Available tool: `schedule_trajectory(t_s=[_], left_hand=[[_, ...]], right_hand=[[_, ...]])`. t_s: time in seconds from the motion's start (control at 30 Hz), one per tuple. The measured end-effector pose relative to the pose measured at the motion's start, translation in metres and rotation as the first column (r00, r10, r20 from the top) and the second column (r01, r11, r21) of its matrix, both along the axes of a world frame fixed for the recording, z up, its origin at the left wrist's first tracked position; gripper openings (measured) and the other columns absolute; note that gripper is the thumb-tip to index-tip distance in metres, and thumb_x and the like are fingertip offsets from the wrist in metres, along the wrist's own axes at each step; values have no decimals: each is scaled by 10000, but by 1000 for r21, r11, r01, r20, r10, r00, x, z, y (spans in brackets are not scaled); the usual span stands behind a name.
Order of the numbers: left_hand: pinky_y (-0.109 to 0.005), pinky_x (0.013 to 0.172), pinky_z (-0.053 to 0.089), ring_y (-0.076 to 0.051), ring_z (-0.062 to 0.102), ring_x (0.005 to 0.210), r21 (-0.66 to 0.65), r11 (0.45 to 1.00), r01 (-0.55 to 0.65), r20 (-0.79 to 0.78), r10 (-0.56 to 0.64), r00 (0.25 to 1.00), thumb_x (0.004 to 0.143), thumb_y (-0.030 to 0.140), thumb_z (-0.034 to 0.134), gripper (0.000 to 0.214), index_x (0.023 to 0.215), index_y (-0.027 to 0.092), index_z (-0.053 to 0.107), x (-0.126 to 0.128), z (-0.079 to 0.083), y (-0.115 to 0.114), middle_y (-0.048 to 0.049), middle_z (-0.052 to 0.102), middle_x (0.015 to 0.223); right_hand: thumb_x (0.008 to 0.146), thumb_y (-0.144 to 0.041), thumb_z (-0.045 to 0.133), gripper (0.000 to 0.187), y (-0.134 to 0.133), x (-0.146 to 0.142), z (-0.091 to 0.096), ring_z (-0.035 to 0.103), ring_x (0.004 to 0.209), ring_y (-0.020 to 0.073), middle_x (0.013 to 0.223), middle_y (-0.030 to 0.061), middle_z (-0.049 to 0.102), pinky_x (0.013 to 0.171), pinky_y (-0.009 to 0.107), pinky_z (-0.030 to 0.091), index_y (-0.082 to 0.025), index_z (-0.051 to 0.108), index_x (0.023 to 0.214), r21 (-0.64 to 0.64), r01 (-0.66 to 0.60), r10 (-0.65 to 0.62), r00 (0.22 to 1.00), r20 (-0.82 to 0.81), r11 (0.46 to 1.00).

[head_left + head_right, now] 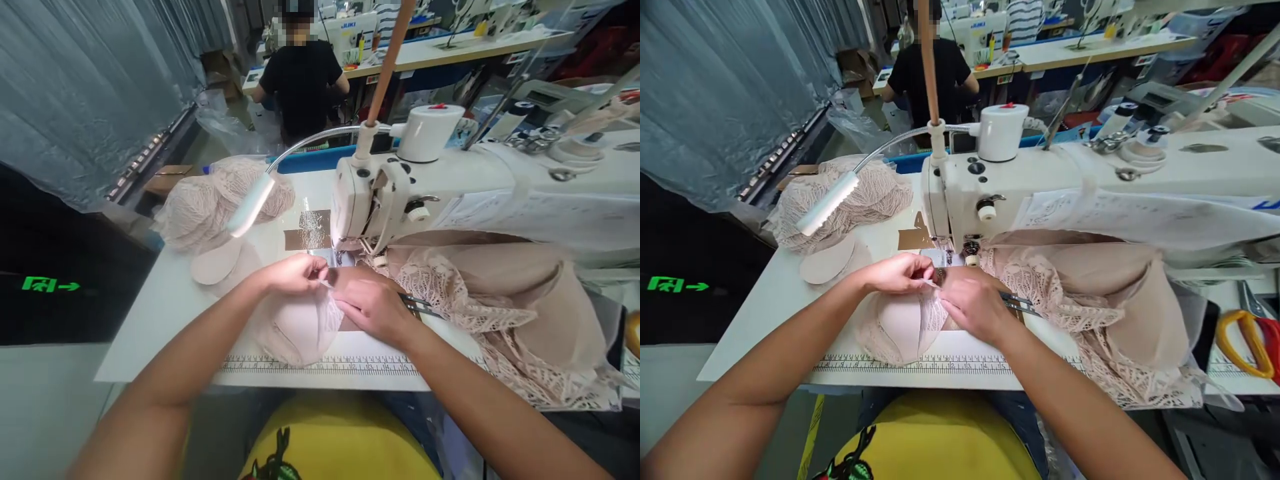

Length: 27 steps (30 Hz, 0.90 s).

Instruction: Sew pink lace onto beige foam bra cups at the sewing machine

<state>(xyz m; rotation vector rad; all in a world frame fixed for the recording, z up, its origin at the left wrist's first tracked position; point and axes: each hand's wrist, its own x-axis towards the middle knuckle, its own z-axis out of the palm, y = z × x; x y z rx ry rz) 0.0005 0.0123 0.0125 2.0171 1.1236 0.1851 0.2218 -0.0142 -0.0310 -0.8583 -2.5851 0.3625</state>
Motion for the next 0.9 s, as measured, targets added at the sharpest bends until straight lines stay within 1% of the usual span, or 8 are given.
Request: schedule_trajectory(t_s=[0.07,0.17,0.3,0.43,0.53,0.6,0.73,0.9], left_hand=[[-195,528,345,-88,434,585,-135,990,38,12,-37,999,725,250,633,205,905,164,585,-2,2,4,44,518,697],[-199,531,338,-83,432,577,-280,950,136,24,-135,991,700,301,690,194,777,146,603,-6,1,12,41,513,653],[-203,494,323,-72,411,519,-365,930,45,142,7,990,653,354,739,300,644,149,520,-18,-5,23,50,471,577],[-207,512,341,-76,426,521,-113,949,-293,139,307,941,705,282,670,210,657,153,512,-33,3,19,45,482,585],[-220,550,370,-96,476,584,214,842,-495,149,473,868,793,242,570,85,797,157,572,-33,16,-1,15,563,697],[-242,629,436,-129,558,699,334,841,-426,165,393,905,849,222,510,115,881,164,604,-24,20,-18,-15,627,801],[-341,862,497,-206,610,972,424,902,-78,9,82,997,877,168,484,186,988,147,632,2,2,-37,-98,665,1047],[-429,959,470,-263,520,1165,513,854,83,-206,28,978,891,202,486,290,1148,115,590,16,-21,-34,-155,576,1258]], right_hand=[[923,-279,485,268,0,0,-2,487,638,132,649,17,574,597,258,305,-192,737,892,7,-3,3,1000,-21,1000],[926,-273,473,286,1,-1,-3,476,616,126,639,15,557,582,255,307,-191,739,864,-8,-13,13,998,-54,1000],[920,-257,484,257,1,-1,-4,481,613,122,647,8,555,581,250,317,-196,733,904,-18,-18,17,998,-63,1000],[919,-248,484,255,1,-1,-4,468,597,120,633,3,548,573,257,310,-185,725,862,34,-10,11,999,-51,999],[924,-245,476,245,1,-1,-4,495,636,125,645,4,564,590,253,319,-188,713,900,58,-20,22,999,-48,998],[924,-247,471,243,0,-1,-4,495,642,128,638,1,556,592,254,317,-191,704,887,77,-23,26,999,-33,997],[918,-287,479,330,1,0,-3,455,603,121,608,-1,522,593,260,315,-178,627,645,111,18,-18,1000,-7,994],[909,-312,498,302,3,2,-1,484,648,130,684,18,581,644,259,346,-177,613,665,116,177,-171,984,-54,977]])
